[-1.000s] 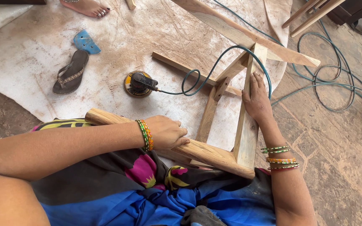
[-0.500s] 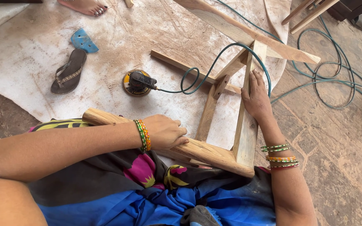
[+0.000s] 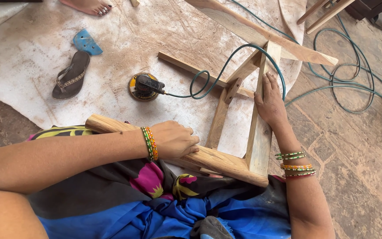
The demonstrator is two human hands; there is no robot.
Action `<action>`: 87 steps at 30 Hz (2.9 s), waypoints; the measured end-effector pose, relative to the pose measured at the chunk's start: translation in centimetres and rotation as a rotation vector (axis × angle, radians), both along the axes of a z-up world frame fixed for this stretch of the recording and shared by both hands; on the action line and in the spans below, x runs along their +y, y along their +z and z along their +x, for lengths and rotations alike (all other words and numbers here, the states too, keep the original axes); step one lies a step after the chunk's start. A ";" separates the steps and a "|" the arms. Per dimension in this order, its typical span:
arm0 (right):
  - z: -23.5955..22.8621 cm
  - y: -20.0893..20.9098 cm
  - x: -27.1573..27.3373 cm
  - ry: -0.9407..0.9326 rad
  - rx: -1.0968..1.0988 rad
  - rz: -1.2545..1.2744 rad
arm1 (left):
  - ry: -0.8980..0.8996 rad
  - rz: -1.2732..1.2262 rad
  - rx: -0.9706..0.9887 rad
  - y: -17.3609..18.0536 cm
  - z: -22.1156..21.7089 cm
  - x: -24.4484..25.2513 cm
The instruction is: The person uses a power sander to smooth various surfaces of a wooden furniture frame, applying the tool to the legs and joints while holding the frame steady by hand.
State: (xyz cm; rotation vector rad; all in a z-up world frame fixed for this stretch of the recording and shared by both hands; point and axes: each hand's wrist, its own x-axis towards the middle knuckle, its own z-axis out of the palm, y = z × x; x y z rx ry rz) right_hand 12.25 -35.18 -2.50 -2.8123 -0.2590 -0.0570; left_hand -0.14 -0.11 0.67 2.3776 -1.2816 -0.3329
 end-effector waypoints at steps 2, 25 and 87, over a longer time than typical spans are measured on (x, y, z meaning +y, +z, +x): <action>0.1 0.0 0.0 0.000 0.000 -0.004 | -0.003 0.000 0.000 0.0 0.0 0.0; -0.1 -0.1 0.0 0.038 -0.038 0.004 | -0.037 -0.047 0.006 0.9 -0.2 0.2; 0.2 0.9 0.1 0.095 -0.055 -0.081 | 0.069 0.061 -0.125 0.3 -2.5 -0.8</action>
